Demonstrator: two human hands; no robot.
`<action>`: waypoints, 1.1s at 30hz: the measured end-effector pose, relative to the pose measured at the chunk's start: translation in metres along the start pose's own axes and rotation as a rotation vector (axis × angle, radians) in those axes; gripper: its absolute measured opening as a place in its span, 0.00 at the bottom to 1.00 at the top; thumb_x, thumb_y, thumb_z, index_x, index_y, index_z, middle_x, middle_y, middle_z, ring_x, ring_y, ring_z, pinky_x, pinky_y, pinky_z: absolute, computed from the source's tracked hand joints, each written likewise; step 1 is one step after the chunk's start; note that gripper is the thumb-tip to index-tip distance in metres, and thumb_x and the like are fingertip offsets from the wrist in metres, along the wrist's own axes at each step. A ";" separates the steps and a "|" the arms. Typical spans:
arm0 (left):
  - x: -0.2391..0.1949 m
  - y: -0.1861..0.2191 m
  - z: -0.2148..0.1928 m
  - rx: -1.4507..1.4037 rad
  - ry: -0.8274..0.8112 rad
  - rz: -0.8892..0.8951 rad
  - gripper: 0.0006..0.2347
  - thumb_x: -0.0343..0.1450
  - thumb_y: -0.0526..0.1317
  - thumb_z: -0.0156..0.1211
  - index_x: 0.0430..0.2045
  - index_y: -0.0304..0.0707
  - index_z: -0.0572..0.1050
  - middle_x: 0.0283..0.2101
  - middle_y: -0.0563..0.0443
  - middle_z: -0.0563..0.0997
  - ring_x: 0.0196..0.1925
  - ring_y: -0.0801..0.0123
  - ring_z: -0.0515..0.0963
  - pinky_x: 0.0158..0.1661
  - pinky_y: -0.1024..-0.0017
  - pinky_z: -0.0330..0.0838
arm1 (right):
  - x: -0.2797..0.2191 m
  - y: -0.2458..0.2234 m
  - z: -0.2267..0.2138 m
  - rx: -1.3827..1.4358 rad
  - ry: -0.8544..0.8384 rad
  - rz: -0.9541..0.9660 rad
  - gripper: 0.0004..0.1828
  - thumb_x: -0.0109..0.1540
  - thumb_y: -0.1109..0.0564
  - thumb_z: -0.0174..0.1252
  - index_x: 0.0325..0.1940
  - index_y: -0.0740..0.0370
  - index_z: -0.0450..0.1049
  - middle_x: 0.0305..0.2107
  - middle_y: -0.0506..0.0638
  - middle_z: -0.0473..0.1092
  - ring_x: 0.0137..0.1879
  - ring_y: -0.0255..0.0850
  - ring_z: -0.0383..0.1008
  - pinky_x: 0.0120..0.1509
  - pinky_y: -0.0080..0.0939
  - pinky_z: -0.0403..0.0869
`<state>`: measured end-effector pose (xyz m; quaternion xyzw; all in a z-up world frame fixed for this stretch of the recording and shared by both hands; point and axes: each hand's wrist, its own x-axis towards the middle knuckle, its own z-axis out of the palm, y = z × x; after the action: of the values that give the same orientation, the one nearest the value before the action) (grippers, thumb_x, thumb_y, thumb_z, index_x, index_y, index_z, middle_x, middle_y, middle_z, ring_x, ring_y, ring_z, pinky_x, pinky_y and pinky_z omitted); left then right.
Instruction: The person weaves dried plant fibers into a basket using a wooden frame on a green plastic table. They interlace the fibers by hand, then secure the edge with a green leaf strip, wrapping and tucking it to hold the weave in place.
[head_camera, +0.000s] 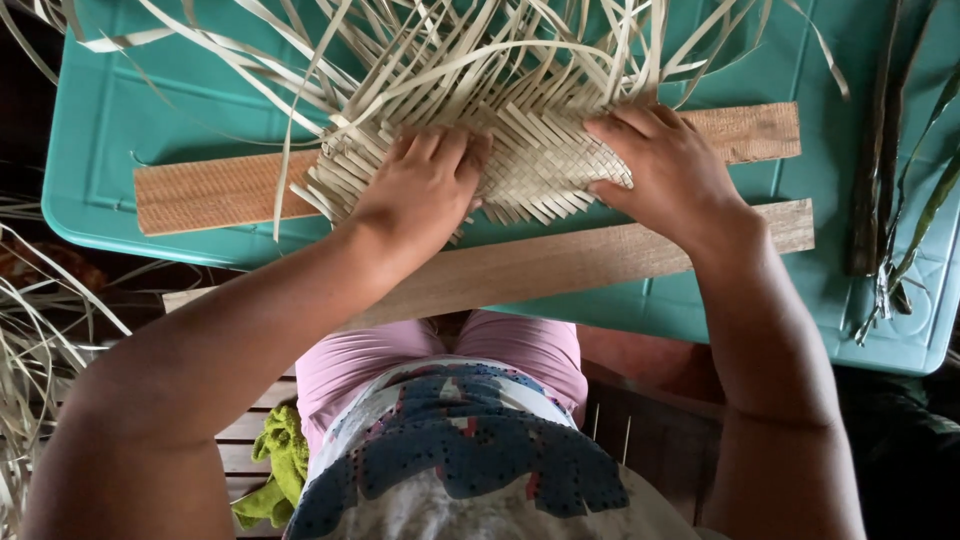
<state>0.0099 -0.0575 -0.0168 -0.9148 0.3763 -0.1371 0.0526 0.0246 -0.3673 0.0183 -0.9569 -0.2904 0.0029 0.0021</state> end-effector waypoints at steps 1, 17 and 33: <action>0.003 0.000 -0.005 0.036 -0.204 0.023 0.34 0.67 0.39 0.61 0.71 0.32 0.57 0.63 0.36 0.71 0.64 0.49 0.71 0.64 0.51 0.67 | 0.000 0.002 0.000 0.063 -0.017 -0.039 0.36 0.59 0.49 0.68 0.70 0.61 0.69 0.61 0.58 0.68 0.65 0.57 0.67 0.62 0.61 0.70; -0.005 0.001 0.010 -0.090 -0.074 -0.023 0.28 0.78 0.66 0.28 0.75 0.68 0.53 0.65 0.36 0.62 0.62 0.48 0.63 0.58 0.46 0.67 | -0.012 -0.003 -0.005 0.170 -0.057 -0.002 0.39 0.64 0.50 0.63 0.77 0.64 0.59 0.68 0.58 0.61 0.73 0.57 0.59 0.65 0.62 0.70; -0.009 -0.005 0.021 -0.404 0.146 -0.107 0.17 0.73 0.51 0.61 0.59 0.68 0.76 0.54 0.51 0.69 0.59 0.55 0.67 0.54 0.51 0.64 | -0.094 -0.052 0.004 0.186 0.026 0.101 0.41 0.46 0.37 0.73 0.62 0.45 0.75 0.54 0.45 0.69 0.63 0.49 0.67 0.64 0.58 0.66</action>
<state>0.0132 -0.0481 -0.0381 -0.9131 0.3497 -0.1273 -0.1667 -0.0820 -0.3765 0.0153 -0.9660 -0.2400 0.0174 0.0943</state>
